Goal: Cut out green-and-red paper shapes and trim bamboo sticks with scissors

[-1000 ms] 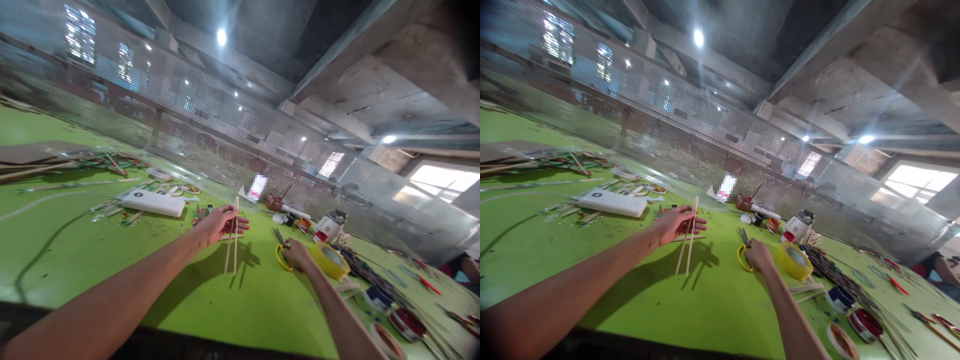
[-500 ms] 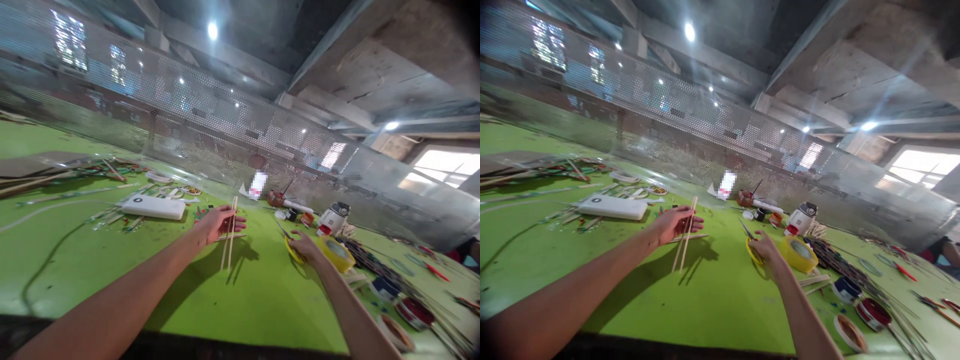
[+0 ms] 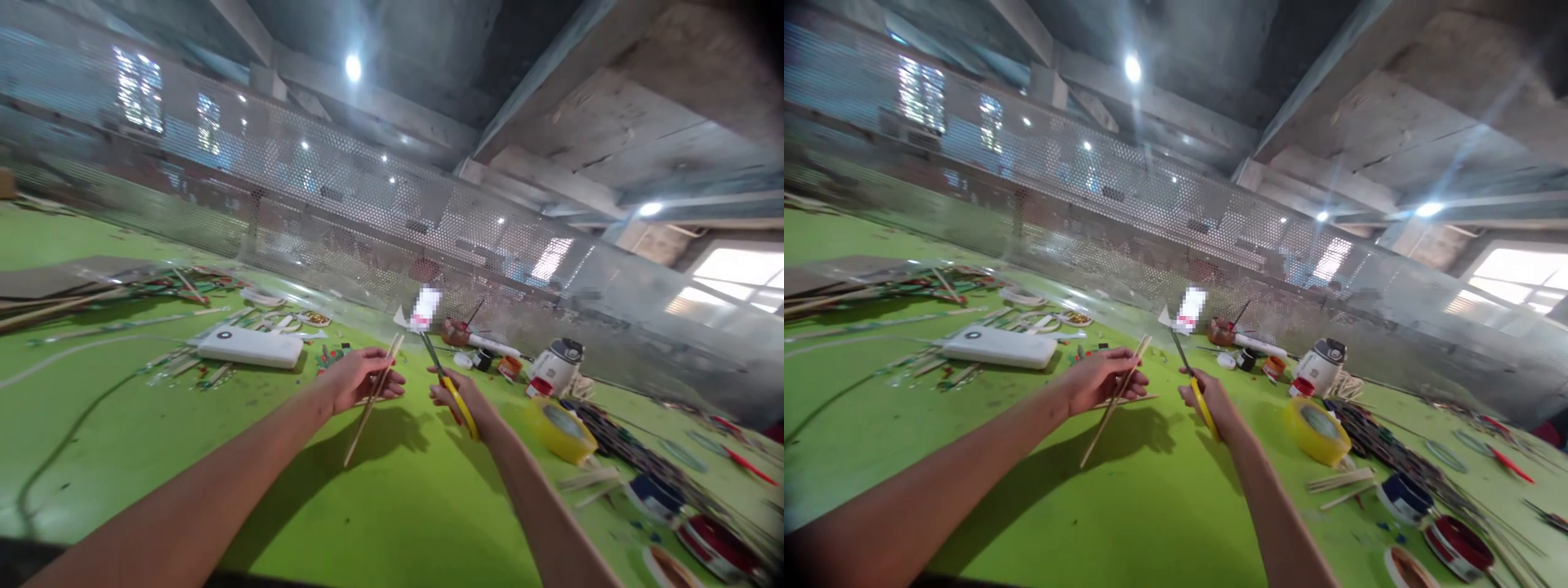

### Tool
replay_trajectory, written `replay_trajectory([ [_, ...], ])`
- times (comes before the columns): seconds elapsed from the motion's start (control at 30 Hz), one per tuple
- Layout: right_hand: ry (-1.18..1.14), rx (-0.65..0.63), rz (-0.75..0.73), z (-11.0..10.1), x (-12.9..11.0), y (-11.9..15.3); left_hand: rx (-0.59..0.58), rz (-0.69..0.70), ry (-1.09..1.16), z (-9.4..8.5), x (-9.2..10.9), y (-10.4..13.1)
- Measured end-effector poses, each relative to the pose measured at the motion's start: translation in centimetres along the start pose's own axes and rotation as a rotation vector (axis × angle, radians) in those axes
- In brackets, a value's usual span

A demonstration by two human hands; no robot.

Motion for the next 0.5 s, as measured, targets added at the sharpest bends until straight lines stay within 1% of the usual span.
replay_trajectory([
  [0.13, -0.100, 0.074, -0.022, -0.2, 1.1, -0.2, 0.022, -0.018, -0.008, 0.2, 0.2, 0.4],
  [0.27, -0.141, 0.126, 0.017, -0.5, 2.2, 0.2, 0.037, -0.017, -0.018, 0.3, 0.3, 0.7],
  [0.37, -0.174, 0.143, 0.042, -0.4, 2.2, 0.9, 0.044, -0.013, -0.016, 0.3, 0.2, 0.7],
  [0.5, -0.190, 0.146, 0.033, 0.4, 1.3, 1.6, 0.067, -0.014, -0.032, 0.3, 0.0, 0.7],
])
Point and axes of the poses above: each hand's wrist, its own y-axis away from the middle knuckle, its own z-axis out of the palm, x = y × z, the point moved 7 cm from there along -y, towards the middle knuckle, and after that the axes turned 5 degrees about z, right-handed, at the moved point
